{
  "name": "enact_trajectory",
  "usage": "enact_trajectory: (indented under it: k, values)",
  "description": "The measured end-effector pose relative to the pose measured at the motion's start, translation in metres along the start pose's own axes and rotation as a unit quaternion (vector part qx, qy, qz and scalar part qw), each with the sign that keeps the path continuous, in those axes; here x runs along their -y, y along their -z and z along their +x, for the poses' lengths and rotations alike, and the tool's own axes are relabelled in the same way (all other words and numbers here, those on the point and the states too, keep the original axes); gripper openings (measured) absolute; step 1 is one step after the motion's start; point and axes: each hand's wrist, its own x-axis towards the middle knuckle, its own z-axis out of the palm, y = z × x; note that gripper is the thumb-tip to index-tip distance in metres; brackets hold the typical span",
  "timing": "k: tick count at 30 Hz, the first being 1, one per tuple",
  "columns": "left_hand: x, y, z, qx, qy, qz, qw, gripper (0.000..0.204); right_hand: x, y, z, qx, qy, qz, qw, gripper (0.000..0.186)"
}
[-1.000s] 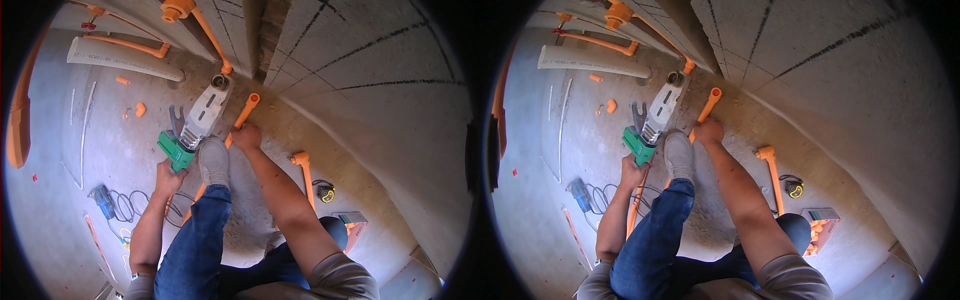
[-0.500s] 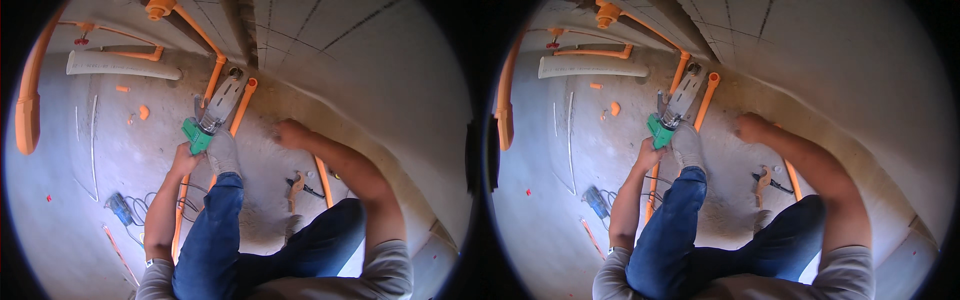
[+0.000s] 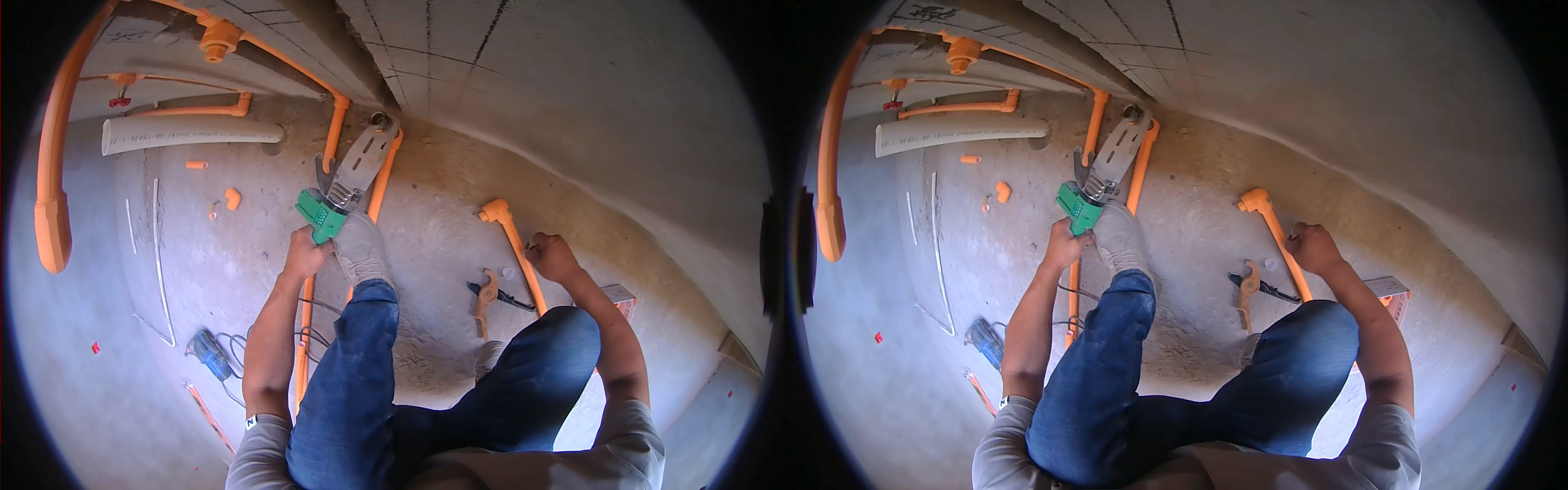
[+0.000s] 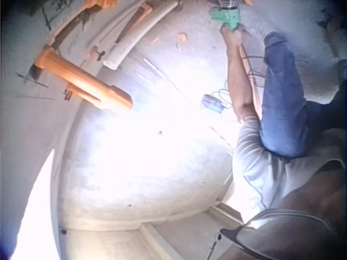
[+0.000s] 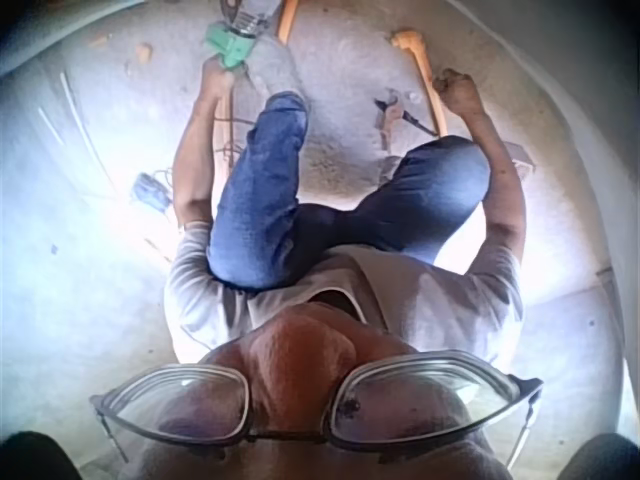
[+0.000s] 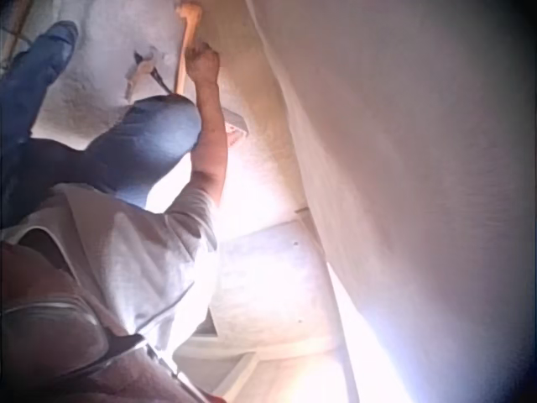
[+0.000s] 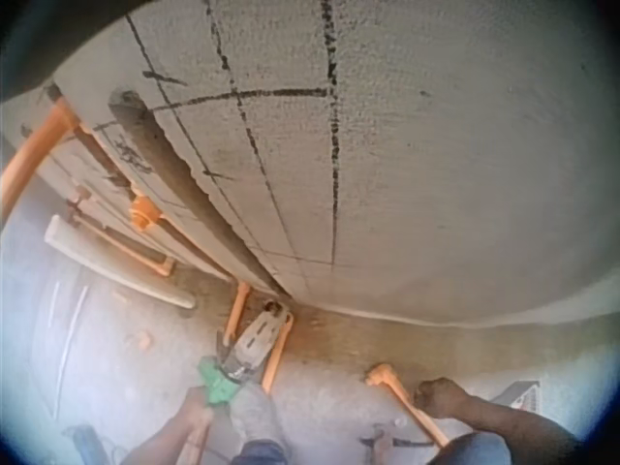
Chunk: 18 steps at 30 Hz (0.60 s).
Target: The person connects orange plumbing pipes and fittings using a heat fusion tool. They heat the end of a pipe and the inside of a T-fitting simultaneously, press them together to form a joint, and then repeat the process to connect the assembly to existing wall-mounted piping.
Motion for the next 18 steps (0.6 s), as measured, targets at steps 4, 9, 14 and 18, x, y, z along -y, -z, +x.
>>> enact_trajectory:
  k: [4,9,14,18]
  values:
    - [0.004,-0.004,0.003,-0.014,-0.02,0.011,1.0,0.029,0.014,-0.013,0.001,0.007,-0.011,-0.066,0.998,0.035]
    - [0.004,-0.013,0.008,-0.049,-0.037,0.026,0.998,0.03,0.003,-0.023,0.015,0.017,0.002,-0.082,0.996,0.039]
    - [0.02,-0.015,0.02,-0.081,-0.031,0.108,0.99,0.03,-0.001,-0.037,0.031,-0.015,0.014,-0.147,0.989,0.042]
    - [0.02,-0.022,0.03,-0.101,-0.004,0.198,0.975,0.031,-0.016,-0.052,0.049,0.005,-0.002,-0.163,0.987,0.042]
